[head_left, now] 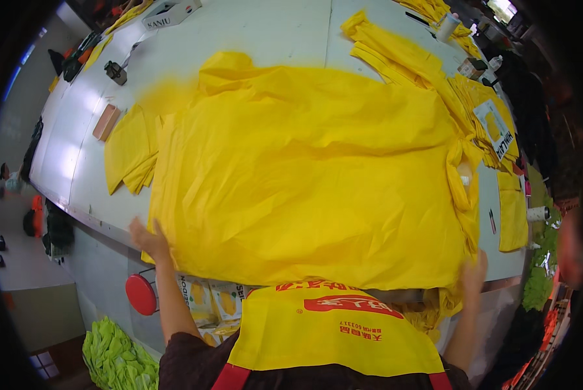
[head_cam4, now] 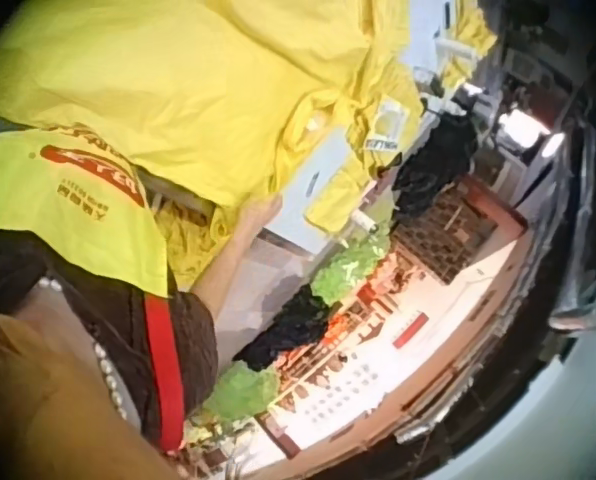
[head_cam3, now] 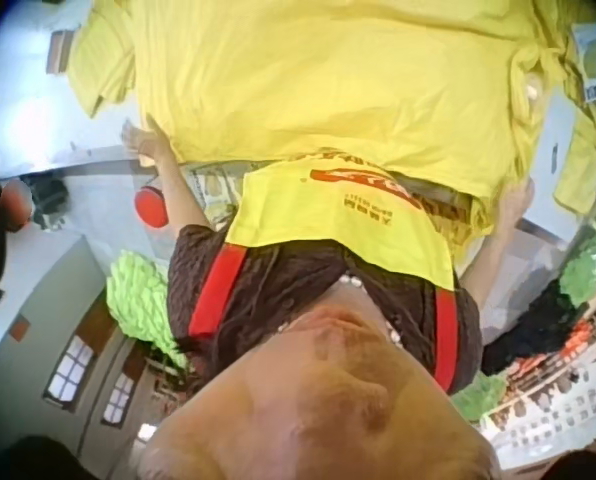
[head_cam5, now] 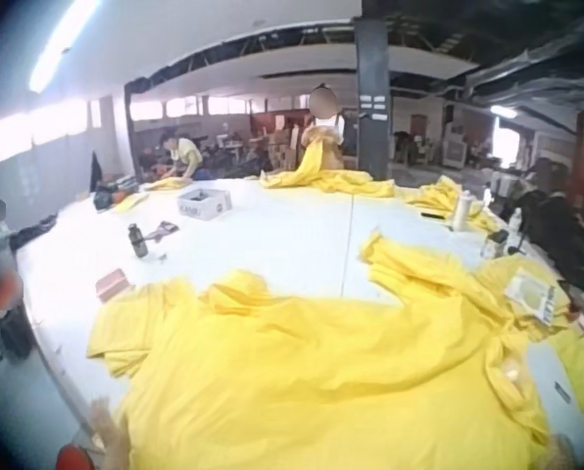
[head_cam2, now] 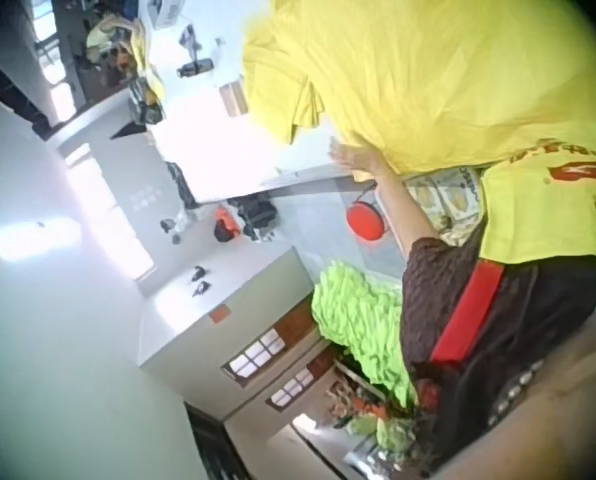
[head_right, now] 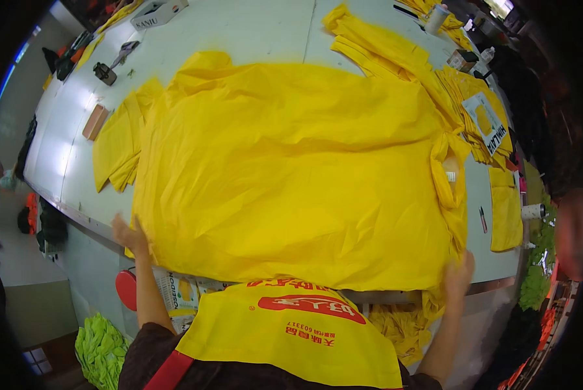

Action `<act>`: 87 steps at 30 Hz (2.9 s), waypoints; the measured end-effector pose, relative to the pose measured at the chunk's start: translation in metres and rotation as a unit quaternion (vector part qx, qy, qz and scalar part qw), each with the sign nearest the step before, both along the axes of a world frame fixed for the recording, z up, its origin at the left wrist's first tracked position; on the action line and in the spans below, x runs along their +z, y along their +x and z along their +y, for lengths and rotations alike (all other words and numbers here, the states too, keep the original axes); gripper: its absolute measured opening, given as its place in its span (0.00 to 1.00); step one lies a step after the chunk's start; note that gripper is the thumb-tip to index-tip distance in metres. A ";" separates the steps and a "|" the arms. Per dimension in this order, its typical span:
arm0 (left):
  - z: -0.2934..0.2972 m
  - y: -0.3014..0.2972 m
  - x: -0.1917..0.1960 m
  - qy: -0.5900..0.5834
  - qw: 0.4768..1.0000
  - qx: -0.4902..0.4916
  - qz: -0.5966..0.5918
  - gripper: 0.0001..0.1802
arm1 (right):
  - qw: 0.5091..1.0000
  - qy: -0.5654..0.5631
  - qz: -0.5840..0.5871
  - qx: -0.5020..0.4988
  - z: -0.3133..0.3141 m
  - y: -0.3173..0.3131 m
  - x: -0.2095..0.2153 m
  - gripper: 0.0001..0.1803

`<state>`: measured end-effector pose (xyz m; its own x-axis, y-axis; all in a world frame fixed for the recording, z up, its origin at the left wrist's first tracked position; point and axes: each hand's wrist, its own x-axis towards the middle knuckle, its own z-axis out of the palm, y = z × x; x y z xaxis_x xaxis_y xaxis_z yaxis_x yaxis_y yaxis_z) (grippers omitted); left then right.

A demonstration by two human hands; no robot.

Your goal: The person folds a yellow raincoat on a table, aligning edges and smoothing the fabric. They use shears to trim loose threads and then fold the garment into a compact rectangle, placing it with other folded items.

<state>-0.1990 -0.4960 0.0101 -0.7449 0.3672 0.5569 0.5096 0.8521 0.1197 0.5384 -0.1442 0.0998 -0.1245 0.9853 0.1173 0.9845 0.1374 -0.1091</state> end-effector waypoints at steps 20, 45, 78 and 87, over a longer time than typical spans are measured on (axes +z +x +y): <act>0.282 -0.187 0.026 0.181 0.934 -0.215 -0.223 0.20 | 0.944 -0.040 0.173 0.277 0.369 -0.267 -0.027 0.13; 0.364 -0.164 0.167 0.473 0.489 -0.286 -0.675 0.19 | 0.958 -0.016 -0.129 0.255 0.435 -0.201 0.020 0.18; 0.418 -0.058 0.083 0.166 0.915 -0.360 -0.075 0.23 | 0.939 0.130 0.107 0.300 0.290 -0.253 -0.068 0.31; 0.290 0.099 -0.014 -0.199 0.901 -0.348 -0.168 0.42 | 0.988 -0.013 -0.039 0.149 0.175 -0.275 -0.119 0.42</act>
<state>-0.1002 -0.2062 -0.0041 -0.3601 0.9307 0.0643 0.9283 0.3507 0.1234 0.2638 0.0306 -0.0196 -0.4174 0.9060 0.0701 0.9062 0.4208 -0.0420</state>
